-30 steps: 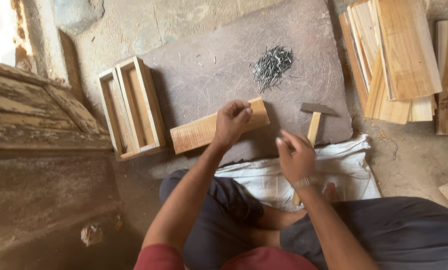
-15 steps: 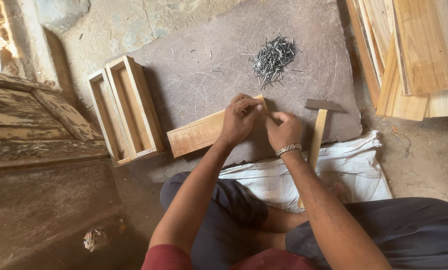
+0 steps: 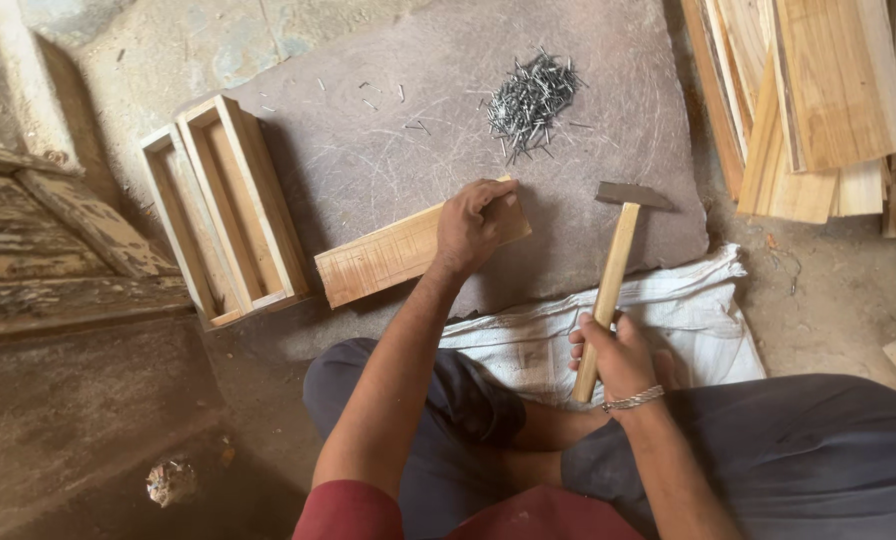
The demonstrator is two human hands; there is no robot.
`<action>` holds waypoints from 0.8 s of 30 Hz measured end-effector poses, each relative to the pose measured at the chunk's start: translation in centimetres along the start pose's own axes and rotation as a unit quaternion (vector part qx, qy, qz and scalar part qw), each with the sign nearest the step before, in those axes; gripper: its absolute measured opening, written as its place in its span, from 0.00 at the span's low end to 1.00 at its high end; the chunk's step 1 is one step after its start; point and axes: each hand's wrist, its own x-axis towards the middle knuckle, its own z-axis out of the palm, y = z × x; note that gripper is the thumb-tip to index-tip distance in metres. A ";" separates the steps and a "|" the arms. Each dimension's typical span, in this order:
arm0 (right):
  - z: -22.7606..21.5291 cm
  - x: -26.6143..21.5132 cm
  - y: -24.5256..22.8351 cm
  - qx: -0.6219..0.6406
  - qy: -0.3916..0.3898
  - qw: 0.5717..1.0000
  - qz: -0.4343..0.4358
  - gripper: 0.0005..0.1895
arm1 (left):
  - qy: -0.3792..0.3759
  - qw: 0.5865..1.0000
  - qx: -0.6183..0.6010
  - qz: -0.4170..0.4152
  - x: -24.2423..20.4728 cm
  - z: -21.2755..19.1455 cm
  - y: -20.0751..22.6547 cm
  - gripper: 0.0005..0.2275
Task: The person assembles small rectangular wooden frames by hammering nails into pre-cut wooden pieces. They repeatedly pick up nails, position them on the wood, and strike them with a hammer to join the pieces into a frame.
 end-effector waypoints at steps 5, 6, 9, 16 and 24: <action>-0.3 -1.8 -2.8 0.156 -0.028 0.986 0.057 0.18 | -0.006 0.999 0.039 0.033 0.0 -0.1 -0.7 0.13; -0.1 -2.2 -3.5 0.174 -0.029 0.982 0.063 0.18 | 0.001 0.999 0.036 0.034 0.0 0.0 -0.6 0.11; 1.3 -3.5 -4.8 0.123 -0.034 0.992 -0.004 0.22 | -0.023 0.999 0.035 -0.012 0.0 0.1 -0.4 0.09; 2.8 -7.1 -6.1 -0.394 0.102 0.865 -0.293 0.37 | -0.020 1.000 -0.011 -0.019 -0.5 -1.3 0.9 0.14; 4.5 -6.3 -6.8 -0.570 0.057 0.757 -0.313 0.34 | -0.025 0.995 -0.094 -0.032 -0.7 -2.6 1.4 0.38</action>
